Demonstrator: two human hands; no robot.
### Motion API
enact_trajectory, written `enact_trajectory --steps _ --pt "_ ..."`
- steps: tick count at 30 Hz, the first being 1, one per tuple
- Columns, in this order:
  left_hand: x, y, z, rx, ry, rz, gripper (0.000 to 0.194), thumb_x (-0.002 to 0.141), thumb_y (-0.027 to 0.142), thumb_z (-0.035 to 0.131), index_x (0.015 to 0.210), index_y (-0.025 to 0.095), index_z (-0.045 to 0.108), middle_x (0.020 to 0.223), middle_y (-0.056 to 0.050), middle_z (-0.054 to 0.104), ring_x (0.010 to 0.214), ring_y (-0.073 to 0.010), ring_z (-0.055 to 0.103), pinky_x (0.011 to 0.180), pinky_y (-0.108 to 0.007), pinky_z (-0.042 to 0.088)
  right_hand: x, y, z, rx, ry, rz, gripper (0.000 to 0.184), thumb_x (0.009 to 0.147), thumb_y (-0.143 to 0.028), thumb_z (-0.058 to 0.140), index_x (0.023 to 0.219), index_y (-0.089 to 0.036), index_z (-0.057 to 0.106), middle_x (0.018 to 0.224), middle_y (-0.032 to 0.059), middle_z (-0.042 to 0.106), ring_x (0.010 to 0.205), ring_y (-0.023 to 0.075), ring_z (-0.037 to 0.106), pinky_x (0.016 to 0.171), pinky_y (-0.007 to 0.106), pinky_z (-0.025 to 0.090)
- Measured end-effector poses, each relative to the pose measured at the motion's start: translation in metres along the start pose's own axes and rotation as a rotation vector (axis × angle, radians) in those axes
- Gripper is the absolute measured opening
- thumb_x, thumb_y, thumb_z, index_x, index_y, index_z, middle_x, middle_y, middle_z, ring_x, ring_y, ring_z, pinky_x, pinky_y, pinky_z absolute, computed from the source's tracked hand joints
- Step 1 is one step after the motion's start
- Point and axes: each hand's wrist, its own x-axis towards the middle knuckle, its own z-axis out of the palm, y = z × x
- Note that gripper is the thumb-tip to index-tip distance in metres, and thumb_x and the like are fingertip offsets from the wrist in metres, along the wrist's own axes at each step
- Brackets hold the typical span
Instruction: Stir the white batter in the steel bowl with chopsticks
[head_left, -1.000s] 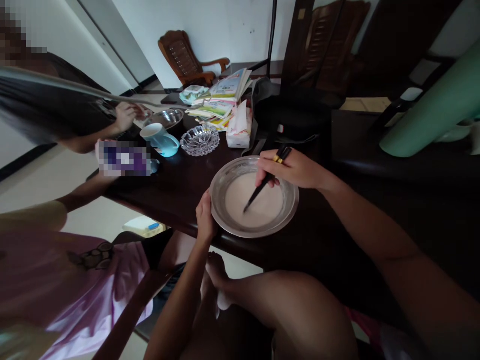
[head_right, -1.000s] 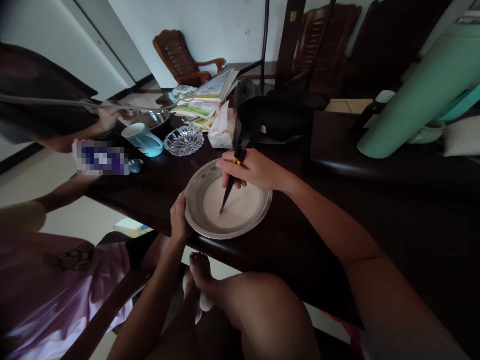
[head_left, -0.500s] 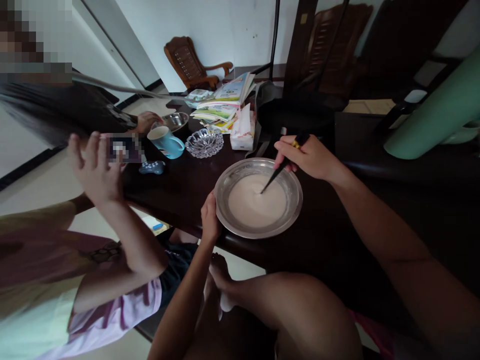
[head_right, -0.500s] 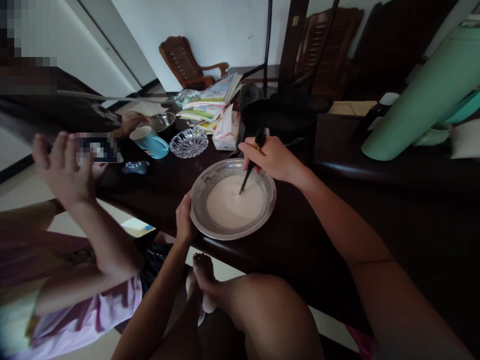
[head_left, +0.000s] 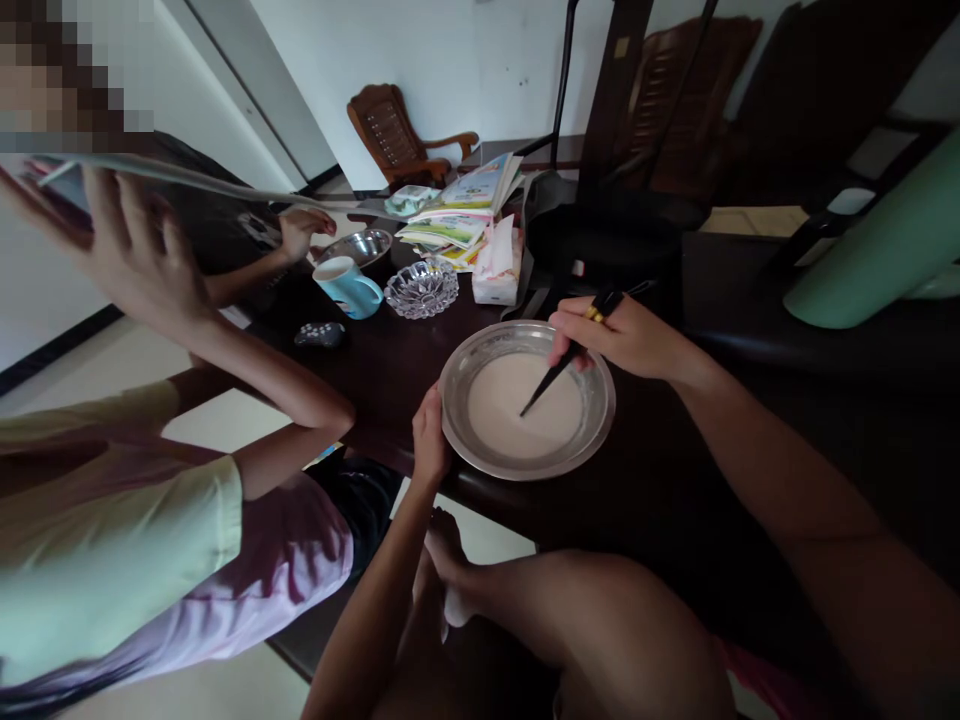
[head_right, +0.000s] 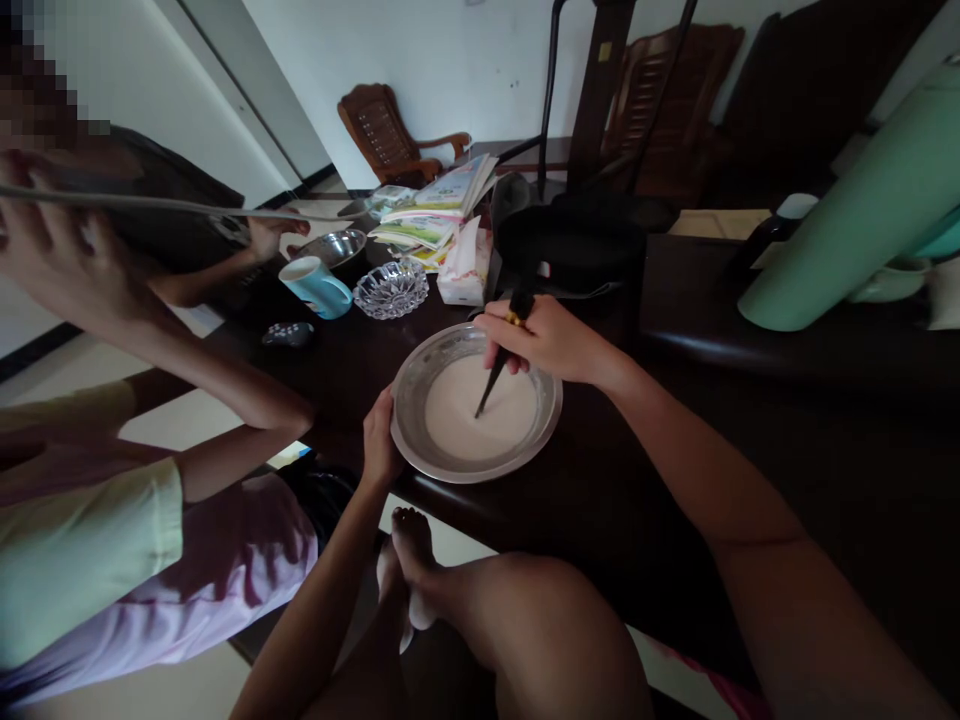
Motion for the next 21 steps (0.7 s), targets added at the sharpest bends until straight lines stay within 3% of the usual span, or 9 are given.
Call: enact_trajectory --steps 3,8,14,21 --pt "0.000 0.002 0.000 0.012 0.011 -0.002 0.055 0.093 0.057 0.040 0.116 0.017 0.071 0.122 -0.009 0.071 0.119 -0.0256 0.060 0.106 -0.037 0.043 0.002 0.000 0.003 0.027 -0.036 -0.017 0.033 0.094 -0.041 0.057 0.072 -0.019 0.066 0.077 0.0028 0.073 0.057 0.0114 0.061 0.056 0.025 0.051" --pt "0.000 0.001 0.001 -0.036 0.005 -0.014 0.055 0.093 0.056 0.042 0.116 0.016 0.071 0.122 -0.010 0.071 0.119 -0.0257 0.060 0.106 -0.036 0.043 0.000 -0.001 -0.002 -0.039 0.096 0.012 0.035 0.094 -0.041 0.058 0.068 -0.018 0.067 0.072 0.0025 0.073 0.051 0.0104 0.058 0.050 0.025 0.046" --pt "0.001 0.001 -0.001 0.014 0.009 0.015 0.052 0.094 0.053 0.041 0.115 0.015 0.071 0.121 -0.010 0.071 0.118 -0.0249 0.060 0.105 -0.035 0.043 -0.001 -0.003 0.002 0.031 -0.047 -0.005 0.035 0.095 -0.040 0.056 0.070 -0.018 0.066 0.077 0.0037 0.075 0.052 0.0095 0.059 0.049 0.023 0.046" --pt "0.000 0.003 -0.002 0.037 -0.001 0.004 0.055 0.094 0.055 0.038 0.116 0.015 0.069 0.120 -0.010 0.071 0.119 -0.0238 0.059 0.105 -0.033 0.042 0.003 0.006 -0.010 -0.110 0.183 0.017 0.034 0.094 -0.038 0.057 0.068 -0.018 0.065 0.073 0.0024 0.072 0.051 0.0092 0.057 0.051 0.024 0.044"
